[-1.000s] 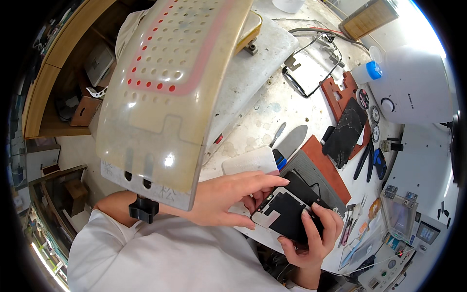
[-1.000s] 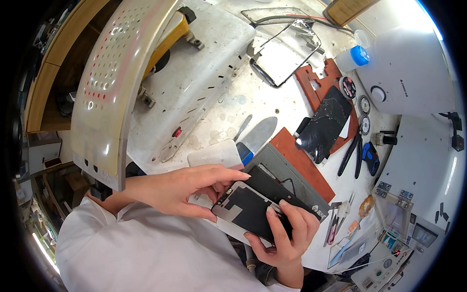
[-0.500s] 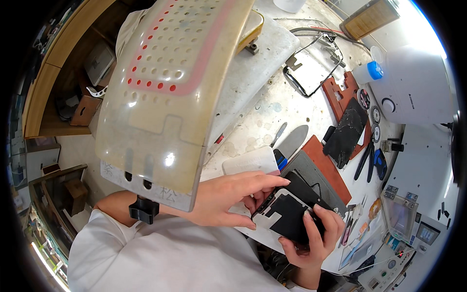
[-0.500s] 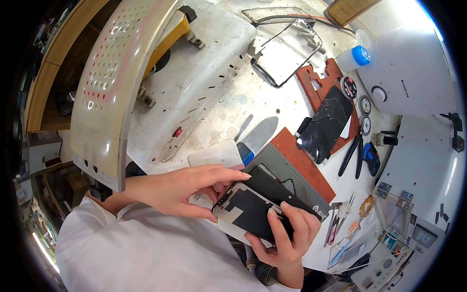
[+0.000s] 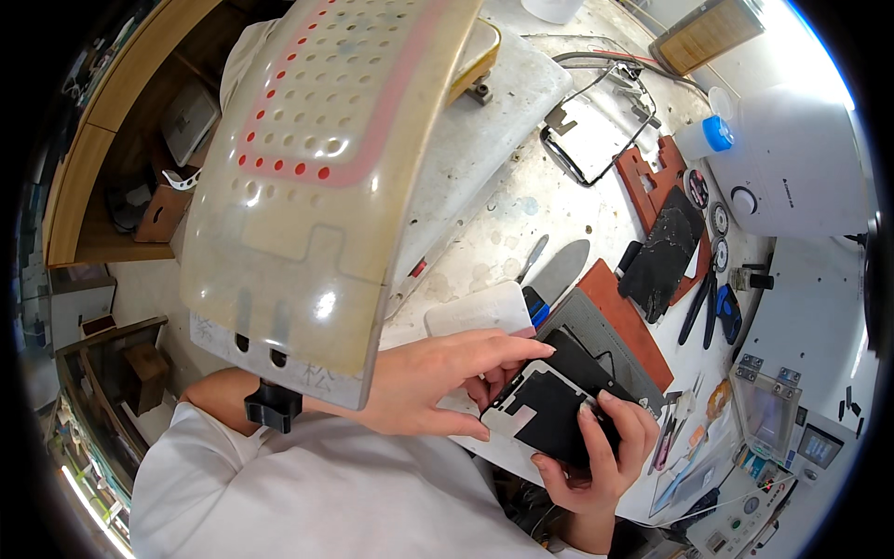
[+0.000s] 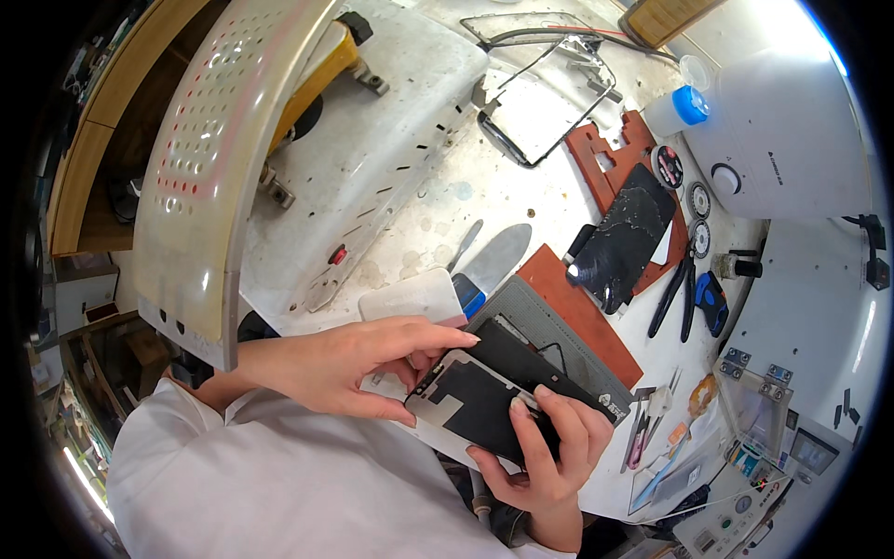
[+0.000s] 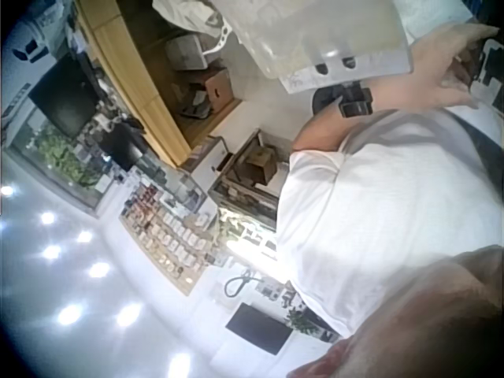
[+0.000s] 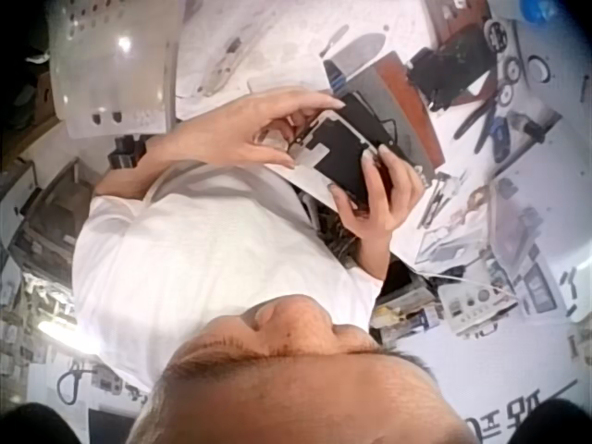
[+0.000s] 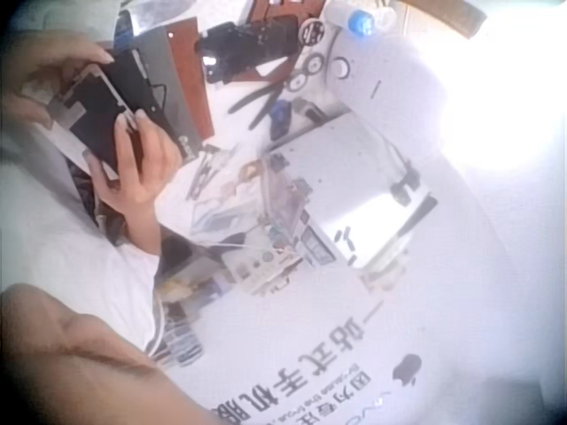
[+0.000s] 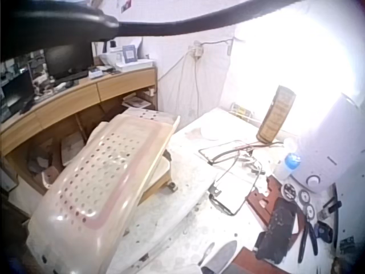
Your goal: The person disassembles a smartphone, removes the back cover, and detaches the screen assembly from the frame. They then place the screen into a vacuum laminating machine and later unpack a new screen from bubble wrap.
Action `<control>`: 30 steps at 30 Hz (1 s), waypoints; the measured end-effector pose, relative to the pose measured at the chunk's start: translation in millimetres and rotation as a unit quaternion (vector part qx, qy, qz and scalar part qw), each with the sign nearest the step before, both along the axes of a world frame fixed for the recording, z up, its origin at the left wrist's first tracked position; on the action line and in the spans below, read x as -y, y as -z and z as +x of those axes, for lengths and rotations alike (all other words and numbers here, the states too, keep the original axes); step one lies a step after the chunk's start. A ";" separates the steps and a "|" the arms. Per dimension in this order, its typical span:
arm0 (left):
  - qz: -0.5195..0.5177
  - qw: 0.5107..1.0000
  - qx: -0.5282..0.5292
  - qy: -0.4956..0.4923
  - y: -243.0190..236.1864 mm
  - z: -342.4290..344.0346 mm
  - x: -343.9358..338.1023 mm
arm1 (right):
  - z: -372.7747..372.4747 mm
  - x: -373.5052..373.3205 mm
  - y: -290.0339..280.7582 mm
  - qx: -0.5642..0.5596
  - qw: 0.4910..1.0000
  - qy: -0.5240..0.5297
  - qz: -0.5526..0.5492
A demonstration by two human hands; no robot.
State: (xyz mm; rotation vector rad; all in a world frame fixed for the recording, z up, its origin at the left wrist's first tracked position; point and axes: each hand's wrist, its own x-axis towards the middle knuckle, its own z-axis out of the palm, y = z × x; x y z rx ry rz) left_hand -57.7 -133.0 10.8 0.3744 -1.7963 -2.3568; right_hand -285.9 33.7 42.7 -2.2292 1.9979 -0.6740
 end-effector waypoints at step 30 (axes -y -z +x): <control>0.000 1.000 -0.006 -0.005 3.7 0.0 -2.5 | 0.0 0.6 0.0 0.002 1.000 0.000 0.002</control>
